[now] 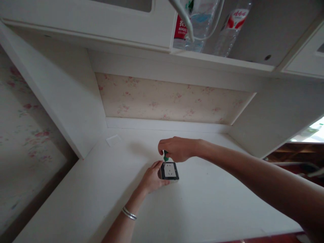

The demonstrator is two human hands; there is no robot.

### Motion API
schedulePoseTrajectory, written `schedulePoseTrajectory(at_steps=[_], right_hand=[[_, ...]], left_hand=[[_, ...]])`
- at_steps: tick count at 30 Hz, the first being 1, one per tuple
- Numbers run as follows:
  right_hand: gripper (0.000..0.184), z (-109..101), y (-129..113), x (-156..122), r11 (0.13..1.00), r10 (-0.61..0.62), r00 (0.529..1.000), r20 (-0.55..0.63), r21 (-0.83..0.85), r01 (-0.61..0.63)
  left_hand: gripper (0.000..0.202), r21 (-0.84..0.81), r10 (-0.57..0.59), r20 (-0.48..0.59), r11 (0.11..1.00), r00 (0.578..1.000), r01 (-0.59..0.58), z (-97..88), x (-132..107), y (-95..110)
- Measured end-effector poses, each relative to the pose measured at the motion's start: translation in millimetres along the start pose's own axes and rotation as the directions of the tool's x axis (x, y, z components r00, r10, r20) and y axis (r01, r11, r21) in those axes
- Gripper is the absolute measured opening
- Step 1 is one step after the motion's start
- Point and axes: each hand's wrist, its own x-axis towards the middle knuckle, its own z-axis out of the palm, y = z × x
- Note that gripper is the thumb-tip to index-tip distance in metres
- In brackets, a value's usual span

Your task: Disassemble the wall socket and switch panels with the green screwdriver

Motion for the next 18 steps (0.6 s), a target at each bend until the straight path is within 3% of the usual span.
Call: schedulePoseTrajectory(at_steps=[5, 7, 10, 12, 14, 16, 18], right_hand=[[0.031, 0.7, -3.0, -1.9, 1.0, -0.031, 0.999, -0.033, -0.003, 0.031], [0.035, 3.1, -3.9, -0.4, 0.997, 0.071, 0.995, -0.068, -0.007, -0.072], [0.056, 7.1, -3.1, 4.1, 0.954, 0.291, 0.952, -0.097, -0.051, -0.297], [0.054, 8.8, -0.6, 6.6, 0.927, 0.356, 0.93, -0.092, -0.087, -0.364], [0.039, 9.1, 2.6, 7.1, 0.947, 0.302, 0.951, -0.072, -0.089, -0.308], [0.025, 7.9, 5.1, 5.4, 0.984, 0.172, 0.983, -0.057, -0.045, -0.175], [0.023, 6.0, 6.1, 2.5, 0.998, 0.067, 0.996, -0.059, 0.005, -0.066]], left_hand=[[0.084, -0.024, 0.024, 0.004, 0.999, 1.0, -0.024, -1.0, 0.2, 1.8], [0.083, -0.021, 0.025, 0.009, 0.999, 1.0, -0.024, -1.4, 0.3, 2.1], [0.087, -0.01, 0.025, 0.003, 1.0, 1.0, -0.025, -1.4, 0.3, 1.5], [0.09, -0.001, 0.026, 0.002, 1.0, 1.0, -0.026, -1.1, 0.4, 1.1], [0.09, 0.005, 0.026, 0.002, 1.0, 1.0, -0.026, -1.0, 0.7, 1.4], [0.088, 0.003, 0.025, 0.003, 1.0, 1.0, -0.025, -0.9, 1.2, 2.2], [0.087, -0.007, 0.022, 0.006, 1.0, 1.0, -0.022, -1.0, 1.4, 3.2]])
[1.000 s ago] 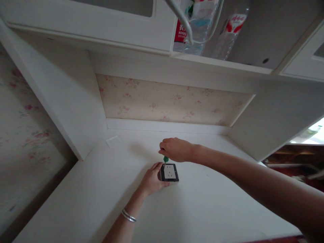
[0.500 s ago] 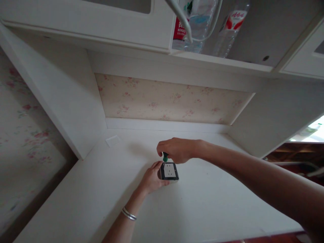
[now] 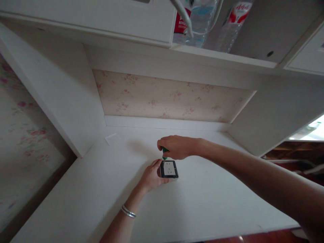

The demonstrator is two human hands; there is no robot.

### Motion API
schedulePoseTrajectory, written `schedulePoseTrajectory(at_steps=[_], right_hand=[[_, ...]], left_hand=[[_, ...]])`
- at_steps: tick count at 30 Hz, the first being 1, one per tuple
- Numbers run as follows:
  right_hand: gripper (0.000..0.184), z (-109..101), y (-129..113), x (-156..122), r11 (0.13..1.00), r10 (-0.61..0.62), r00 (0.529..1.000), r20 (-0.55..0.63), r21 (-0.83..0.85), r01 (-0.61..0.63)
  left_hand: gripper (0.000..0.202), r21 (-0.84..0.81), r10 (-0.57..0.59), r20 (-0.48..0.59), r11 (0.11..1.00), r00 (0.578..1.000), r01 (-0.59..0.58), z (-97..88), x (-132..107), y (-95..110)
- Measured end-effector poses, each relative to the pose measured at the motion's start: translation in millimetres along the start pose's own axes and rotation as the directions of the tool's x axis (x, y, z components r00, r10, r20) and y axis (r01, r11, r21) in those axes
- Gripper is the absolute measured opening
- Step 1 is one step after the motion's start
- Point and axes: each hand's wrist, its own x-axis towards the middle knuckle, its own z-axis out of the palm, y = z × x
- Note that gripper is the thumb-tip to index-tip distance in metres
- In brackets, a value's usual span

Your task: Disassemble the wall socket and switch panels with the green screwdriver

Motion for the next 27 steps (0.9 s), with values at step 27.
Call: schedulePoseTrajectory(at_steps=[27], right_hand=[[0.034, -7.0, -0.1, -0.5, 0.999, -0.036, 0.996, 0.079, 0.01, 0.036]], left_hand=[[0.088, -0.043, -0.039, 0.005, 0.998, 0.999, 0.039, 1.3, 0.1, 1.6]])
